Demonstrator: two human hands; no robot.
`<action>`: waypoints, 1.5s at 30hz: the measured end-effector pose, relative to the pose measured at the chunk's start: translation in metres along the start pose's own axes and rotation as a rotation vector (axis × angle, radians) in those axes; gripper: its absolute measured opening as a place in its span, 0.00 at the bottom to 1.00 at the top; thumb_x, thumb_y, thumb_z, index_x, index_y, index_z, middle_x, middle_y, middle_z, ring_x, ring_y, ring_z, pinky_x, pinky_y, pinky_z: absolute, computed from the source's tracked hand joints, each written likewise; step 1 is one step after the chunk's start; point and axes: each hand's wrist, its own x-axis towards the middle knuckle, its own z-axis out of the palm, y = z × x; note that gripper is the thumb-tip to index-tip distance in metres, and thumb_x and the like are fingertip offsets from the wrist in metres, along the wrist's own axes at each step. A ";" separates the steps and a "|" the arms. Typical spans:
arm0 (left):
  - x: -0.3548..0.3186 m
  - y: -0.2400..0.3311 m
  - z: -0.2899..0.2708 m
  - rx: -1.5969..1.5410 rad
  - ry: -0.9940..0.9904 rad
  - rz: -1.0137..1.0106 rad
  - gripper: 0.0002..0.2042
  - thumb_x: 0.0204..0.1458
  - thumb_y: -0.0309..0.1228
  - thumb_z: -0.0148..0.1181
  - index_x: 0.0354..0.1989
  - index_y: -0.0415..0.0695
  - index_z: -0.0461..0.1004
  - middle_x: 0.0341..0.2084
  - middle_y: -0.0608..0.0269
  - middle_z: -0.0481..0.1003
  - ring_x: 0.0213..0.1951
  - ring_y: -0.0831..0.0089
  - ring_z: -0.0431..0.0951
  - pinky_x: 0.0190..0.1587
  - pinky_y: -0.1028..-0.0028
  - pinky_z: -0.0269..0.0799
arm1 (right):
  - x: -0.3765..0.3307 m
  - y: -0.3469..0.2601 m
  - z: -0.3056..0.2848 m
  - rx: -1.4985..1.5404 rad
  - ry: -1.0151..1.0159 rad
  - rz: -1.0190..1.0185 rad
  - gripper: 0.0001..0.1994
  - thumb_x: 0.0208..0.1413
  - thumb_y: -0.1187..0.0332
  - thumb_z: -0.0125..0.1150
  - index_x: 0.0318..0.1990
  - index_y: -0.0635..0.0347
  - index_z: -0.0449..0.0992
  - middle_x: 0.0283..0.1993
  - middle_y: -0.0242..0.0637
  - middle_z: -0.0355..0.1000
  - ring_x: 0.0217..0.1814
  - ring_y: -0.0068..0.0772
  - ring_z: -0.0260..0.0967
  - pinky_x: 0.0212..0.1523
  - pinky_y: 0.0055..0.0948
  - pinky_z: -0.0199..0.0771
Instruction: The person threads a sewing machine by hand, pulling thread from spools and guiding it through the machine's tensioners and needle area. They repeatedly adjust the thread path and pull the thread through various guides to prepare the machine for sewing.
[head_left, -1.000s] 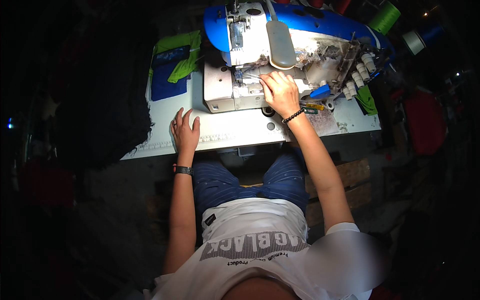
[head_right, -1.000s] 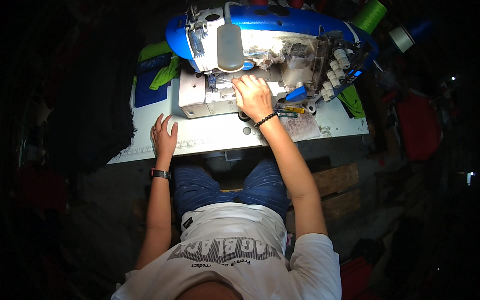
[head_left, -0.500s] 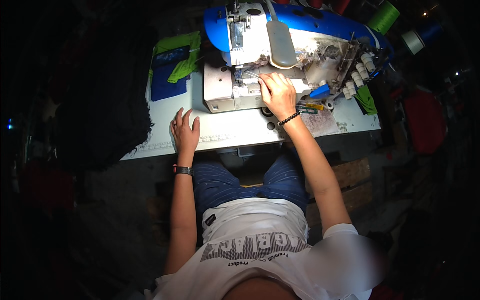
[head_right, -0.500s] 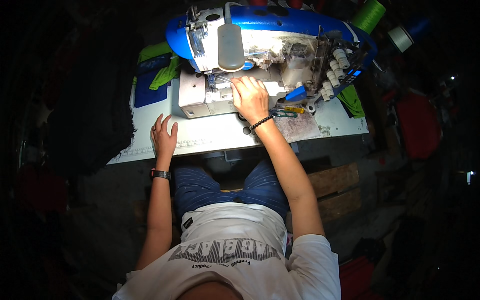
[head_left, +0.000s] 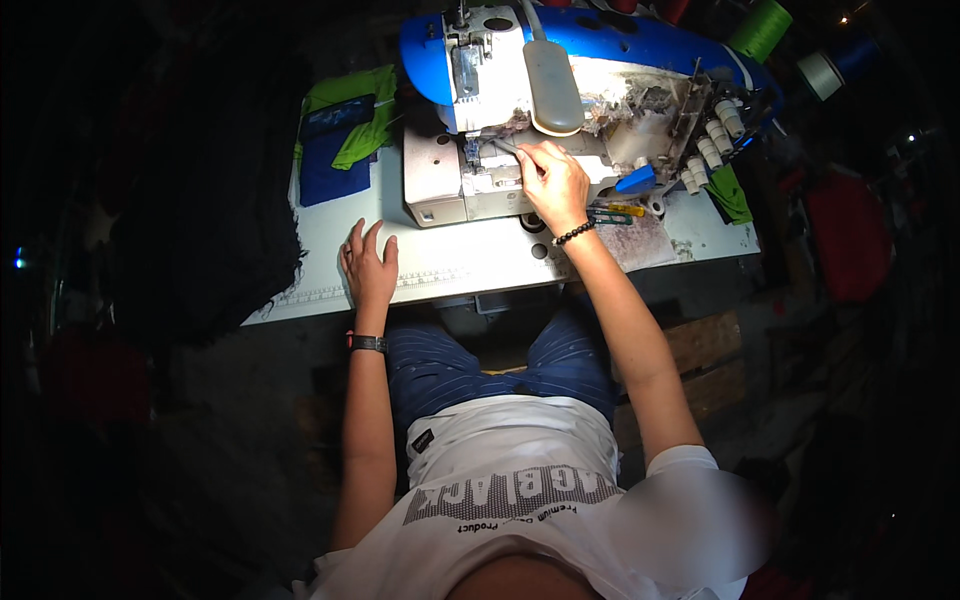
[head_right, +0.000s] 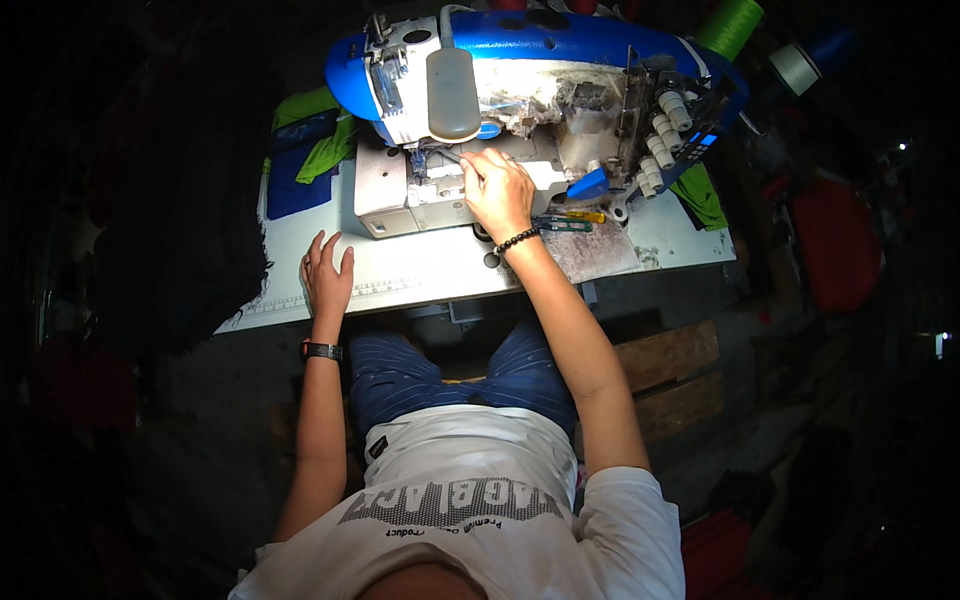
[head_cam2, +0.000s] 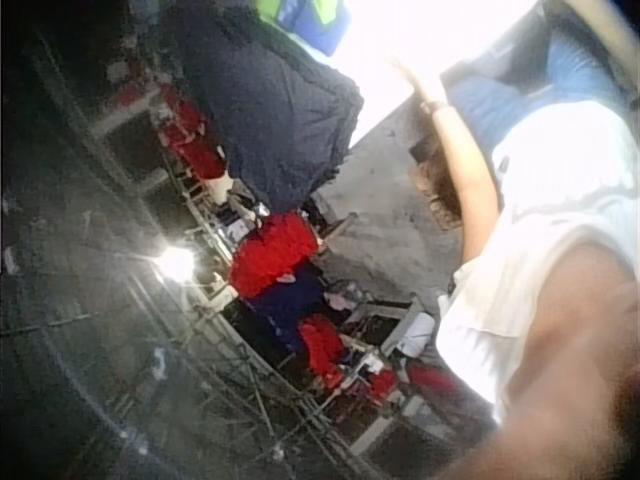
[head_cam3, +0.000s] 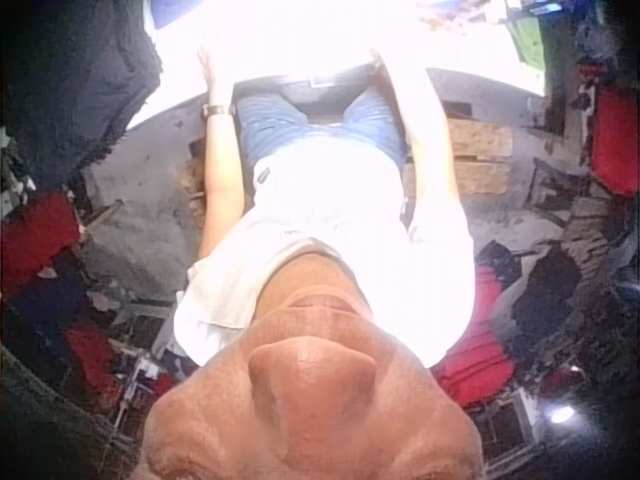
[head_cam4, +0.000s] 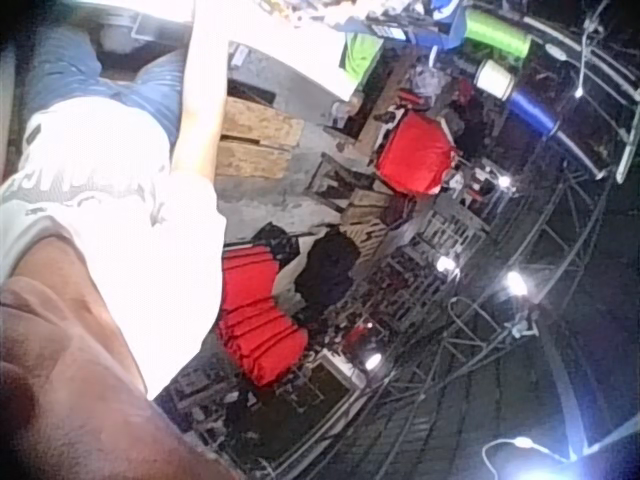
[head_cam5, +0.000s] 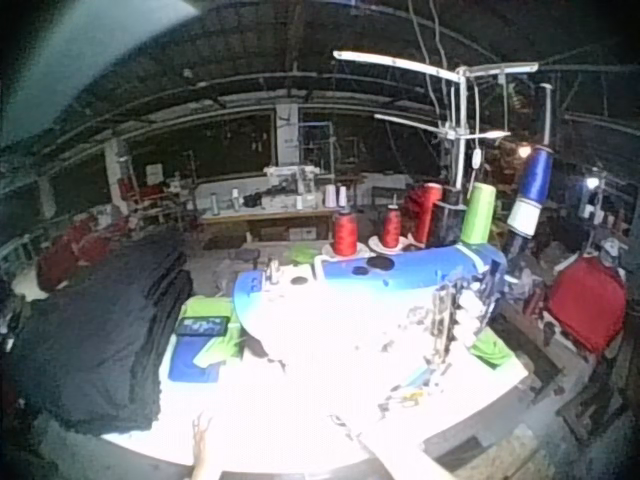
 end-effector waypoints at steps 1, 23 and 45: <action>0.000 0.000 0.000 0.001 -0.002 -0.002 0.20 0.56 0.42 0.57 0.55 0.50 0.72 0.61 0.57 0.64 0.61 0.61 0.66 0.67 0.57 0.49 | 0.000 0.000 -0.001 0.019 -0.016 0.049 0.05 0.54 0.67 0.60 0.33 0.54 0.81 0.33 0.31 0.75 0.38 0.36 0.73 0.40 0.34 0.70; -0.001 0.000 0.000 -0.004 0.010 0.006 0.20 0.56 0.41 0.57 0.55 0.49 0.73 0.61 0.58 0.64 0.61 0.60 0.65 0.67 0.58 0.50 | 0.007 0.006 -0.014 -0.100 0.009 -0.304 0.04 0.51 0.70 0.61 0.34 0.55 0.80 0.30 0.30 0.73 0.35 0.33 0.70 0.39 0.33 0.64; -0.001 0.001 0.001 0.008 0.020 -0.007 0.19 0.56 0.41 0.58 0.55 0.50 0.73 0.61 0.59 0.65 0.61 0.61 0.66 0.67 0.60 0.51 | 0.009 0.010 -0.010 -0.191 -0.032 -0.394 0.06 0.48 0.72 0.62 0.35 0.53 0.80 0.32 0.28 0.73 0.37 0.31 0.70 0.42 0.34 0.62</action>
